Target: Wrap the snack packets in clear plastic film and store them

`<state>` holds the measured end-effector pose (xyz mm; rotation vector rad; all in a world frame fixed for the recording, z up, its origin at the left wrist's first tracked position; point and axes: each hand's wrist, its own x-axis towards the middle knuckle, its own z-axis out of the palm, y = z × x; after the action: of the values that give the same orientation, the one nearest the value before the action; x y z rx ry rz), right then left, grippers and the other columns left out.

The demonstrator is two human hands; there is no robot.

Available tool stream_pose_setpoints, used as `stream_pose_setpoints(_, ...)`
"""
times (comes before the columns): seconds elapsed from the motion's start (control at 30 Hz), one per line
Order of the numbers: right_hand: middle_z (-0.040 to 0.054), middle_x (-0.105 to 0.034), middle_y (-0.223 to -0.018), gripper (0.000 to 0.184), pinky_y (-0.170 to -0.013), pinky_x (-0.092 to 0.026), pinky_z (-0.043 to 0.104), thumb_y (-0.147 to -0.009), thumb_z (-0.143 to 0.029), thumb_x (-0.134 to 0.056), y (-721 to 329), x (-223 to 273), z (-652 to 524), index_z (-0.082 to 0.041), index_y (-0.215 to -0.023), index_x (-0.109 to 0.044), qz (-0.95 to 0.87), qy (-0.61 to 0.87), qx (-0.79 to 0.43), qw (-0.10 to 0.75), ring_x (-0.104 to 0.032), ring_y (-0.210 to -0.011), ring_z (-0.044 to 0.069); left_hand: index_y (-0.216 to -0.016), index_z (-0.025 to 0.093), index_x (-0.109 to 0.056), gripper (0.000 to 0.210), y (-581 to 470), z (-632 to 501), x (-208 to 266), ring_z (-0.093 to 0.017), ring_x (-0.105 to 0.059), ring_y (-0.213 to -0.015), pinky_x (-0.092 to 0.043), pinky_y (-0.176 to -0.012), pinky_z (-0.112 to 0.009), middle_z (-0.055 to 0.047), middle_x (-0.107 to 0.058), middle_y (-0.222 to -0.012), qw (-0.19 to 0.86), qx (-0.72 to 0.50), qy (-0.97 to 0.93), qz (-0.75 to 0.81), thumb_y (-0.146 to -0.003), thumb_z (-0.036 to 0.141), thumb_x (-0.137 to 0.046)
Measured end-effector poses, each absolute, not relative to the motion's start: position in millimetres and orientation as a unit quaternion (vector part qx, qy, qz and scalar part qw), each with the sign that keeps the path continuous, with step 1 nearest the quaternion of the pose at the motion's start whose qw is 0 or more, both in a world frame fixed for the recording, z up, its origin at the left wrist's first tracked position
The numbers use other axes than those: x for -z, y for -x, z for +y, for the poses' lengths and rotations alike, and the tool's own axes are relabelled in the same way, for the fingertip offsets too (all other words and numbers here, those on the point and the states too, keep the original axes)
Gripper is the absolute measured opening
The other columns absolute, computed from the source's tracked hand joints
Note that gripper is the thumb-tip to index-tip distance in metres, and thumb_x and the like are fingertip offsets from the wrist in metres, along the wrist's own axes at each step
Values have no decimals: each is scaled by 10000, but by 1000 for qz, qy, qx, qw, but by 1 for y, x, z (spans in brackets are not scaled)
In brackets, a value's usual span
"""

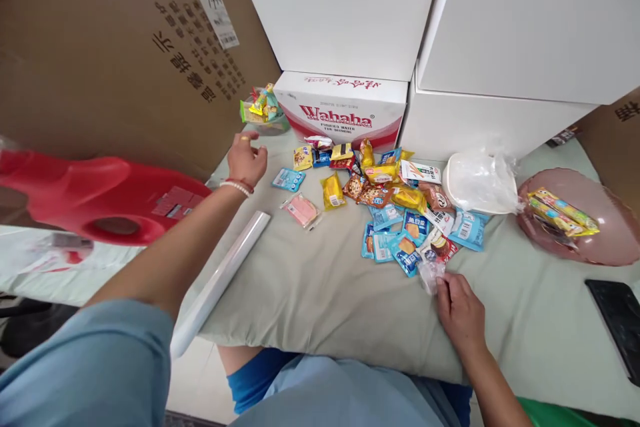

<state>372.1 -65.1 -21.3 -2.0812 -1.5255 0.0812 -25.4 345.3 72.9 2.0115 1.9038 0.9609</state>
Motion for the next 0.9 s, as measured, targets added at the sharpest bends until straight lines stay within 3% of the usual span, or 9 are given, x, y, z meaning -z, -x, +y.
stream_pose_setpoints(0.1, 90, -732, -888, 272, -612, -535, 407, -1025, -469, -466, -369, 27, -69, -279, -948, -645, -571, 775, -9, 271, -719, -758, 295, -1283, 65, -556, 448, 22, 414, -63, -197, -676, -982, -444, -1091, -421, -200, -546, -1444, 130, -319, -687, 640, -841, 83, -627)
stream_pose_setpoints(0.23, 77, -726, -886, 248, -606, -548, 409, -1021, -466, -489, -370, 25, -69, -291, -966, -656, -569, 775, -9, 275, -718, -752, 293, -1093, 90, -586, 284, 20, 455, -48, -218, -671, -1057, -472, -1036, -363, -199, -566, -1362, 162, -326, -670, 648, -835, 150, -687)
stream_pose_setpoints(0.33, 79, -728, -901, 241, -626, -557, 415, -1019, -459, -497, -371, 26, -69, -289, -975, -663, -566, 777, -2, 275, -722, -773, 295, -977, 140, -586, 200, 21, 455, -40, -270, -647, -1122, -461, -1032, -385, -184, -573, -1317, 153, -345, -656, 653, -815, 140, -702)
stream_pose_setpoints(0.47, 82, -731, -917, 242, -672, -562, 425, -1028, -459, -490, -373, 29, -69, -289, -985, -658, -572, 771, 4, 281, -723, -808, 297, -849, 189, -560, 99, 31, 417, -38, -294, -607, -1153, -451, -1023, -388, -132, -618, -1144, 143, -359, -667, 637, -846, 175, -658)
stream_pose_setpoints(0.6, 83, -727, -917, 248, -693, -555, 425, -1031, -460, -485, -375, 32, -69, -286, -994, -658, -573, 765, -3, 293, -715, -819, 297, -875, 200, -586, 72, 50, 348, -35, -278, -615, -1084, -480, -933, -363, -107, -618, -1076, 136, -355, -689, 617, -887, 265, -615)
stream_pose_setpoints(0.77, 85, -718, -905, 280, -730, -547, 413, -1036, -451, -470, -375, 32, -67, -258, -993, -669, -575, 759, -3, 305, -705, -830, 288, -970, 187, -660, 173, 73, 261, -30, -271, -629, -966, -482, -817, -352, -129, -641, -1067, 75, -320, -717, 616, -916, 307, -547)
stream_pose_setpoints(0.9, 94, -717, -912, 300, -750, -544, 400, -1038, -438, -458, -375, 33, -66, -238, -1000, -678, -576, 756, -12, 310, -695, -847, 280, -955, 193, -697, 297, 82, 215, -29, -267, -631, -942, -490, -839, -379, -130, -682, -1038, 9, -307, -762, 570, -974, 358, -451)
